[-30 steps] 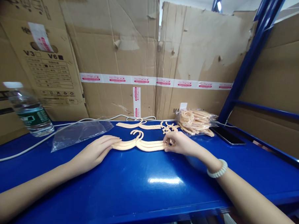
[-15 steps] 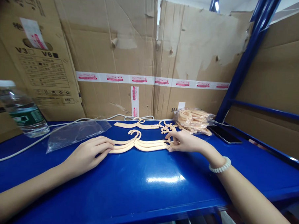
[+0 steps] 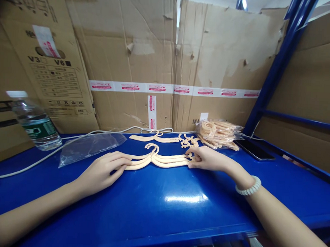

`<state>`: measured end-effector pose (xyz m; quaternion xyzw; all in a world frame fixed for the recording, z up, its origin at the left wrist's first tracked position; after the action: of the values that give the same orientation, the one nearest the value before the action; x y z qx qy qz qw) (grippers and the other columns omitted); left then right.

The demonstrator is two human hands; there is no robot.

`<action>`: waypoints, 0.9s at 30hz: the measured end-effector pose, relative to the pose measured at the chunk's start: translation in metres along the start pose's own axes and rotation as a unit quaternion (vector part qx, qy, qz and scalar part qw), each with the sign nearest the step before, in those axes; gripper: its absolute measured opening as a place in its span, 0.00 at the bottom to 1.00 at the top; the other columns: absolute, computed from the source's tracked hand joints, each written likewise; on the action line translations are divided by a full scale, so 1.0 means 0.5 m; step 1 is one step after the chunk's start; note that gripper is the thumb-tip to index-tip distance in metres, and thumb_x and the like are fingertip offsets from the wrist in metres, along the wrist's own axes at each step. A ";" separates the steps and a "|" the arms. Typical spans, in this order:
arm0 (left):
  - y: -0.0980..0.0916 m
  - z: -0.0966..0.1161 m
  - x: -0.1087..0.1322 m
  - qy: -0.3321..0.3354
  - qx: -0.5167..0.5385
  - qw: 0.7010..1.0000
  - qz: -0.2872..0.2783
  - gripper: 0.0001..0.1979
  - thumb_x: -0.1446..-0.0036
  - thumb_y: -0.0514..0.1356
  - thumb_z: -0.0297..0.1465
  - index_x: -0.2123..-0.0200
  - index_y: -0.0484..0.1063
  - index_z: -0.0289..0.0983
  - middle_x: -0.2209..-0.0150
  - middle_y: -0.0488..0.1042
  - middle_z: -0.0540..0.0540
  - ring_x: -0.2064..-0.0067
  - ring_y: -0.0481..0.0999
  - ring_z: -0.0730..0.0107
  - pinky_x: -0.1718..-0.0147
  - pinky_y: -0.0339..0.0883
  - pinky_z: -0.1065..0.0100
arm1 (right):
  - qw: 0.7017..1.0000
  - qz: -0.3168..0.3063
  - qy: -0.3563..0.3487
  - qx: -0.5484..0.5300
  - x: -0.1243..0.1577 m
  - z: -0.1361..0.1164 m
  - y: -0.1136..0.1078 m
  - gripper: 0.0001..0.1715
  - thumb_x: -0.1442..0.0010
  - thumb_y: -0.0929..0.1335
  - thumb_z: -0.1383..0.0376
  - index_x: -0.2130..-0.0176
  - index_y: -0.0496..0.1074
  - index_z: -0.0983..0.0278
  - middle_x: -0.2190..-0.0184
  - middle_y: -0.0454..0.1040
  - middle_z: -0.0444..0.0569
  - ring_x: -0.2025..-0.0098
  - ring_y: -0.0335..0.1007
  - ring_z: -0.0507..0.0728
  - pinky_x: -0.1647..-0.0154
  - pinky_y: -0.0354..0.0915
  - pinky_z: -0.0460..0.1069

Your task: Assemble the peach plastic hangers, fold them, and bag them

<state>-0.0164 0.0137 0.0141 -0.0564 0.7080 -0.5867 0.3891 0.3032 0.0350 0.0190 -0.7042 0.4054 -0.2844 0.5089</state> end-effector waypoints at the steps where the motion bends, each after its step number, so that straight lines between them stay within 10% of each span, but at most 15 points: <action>1: 0.000 0.000 0.000 0.000 0.002 1.000 0.003 0.13 0.36 0.49 0.26 0.57 0.74 0.38 0.55 0.77 0.43 0.55 0.75 0.61 0.56 0.69 0.59 | 1.000 0.001 0.000 -0.001 0.000 0.000 0.000 0.27 0.42 0.68 0.52 0.49 0.69 0.66 0.76 0.63 0.42 0.75 0.60 0.53 0.75 0.53 0.47; 27: -0.003 0.002 0.002 0.024 -0.015 0.999 0.042 0.11 0.36 0.52 0.26 0.58 0.74 0.38 0.57 0.78 0.44 0.56 0.76 0.62 0.56 0.70 0.59 | 1.000 0.019 -0.017 0.008 -0.004 -0.011 0.003 0.22 0.42 0.69 0.56 0.52 0.71 0.65 0.76 0.67 0.43 0.75 0.62 0.53 0.74 0.54 0.47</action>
<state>-0.0170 0.0118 0.0152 -0.0189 0.7277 -0.5602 0.3953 0.2973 0.0337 0.0193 -0.6966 0.4078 -0.2664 0.5268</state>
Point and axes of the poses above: each hand's wrist, its own x-axis away from the middle knuckle, its own y-axis out of the palm, z = x × y, the point moved 5 cm from there along -x, towards the middle knuckle
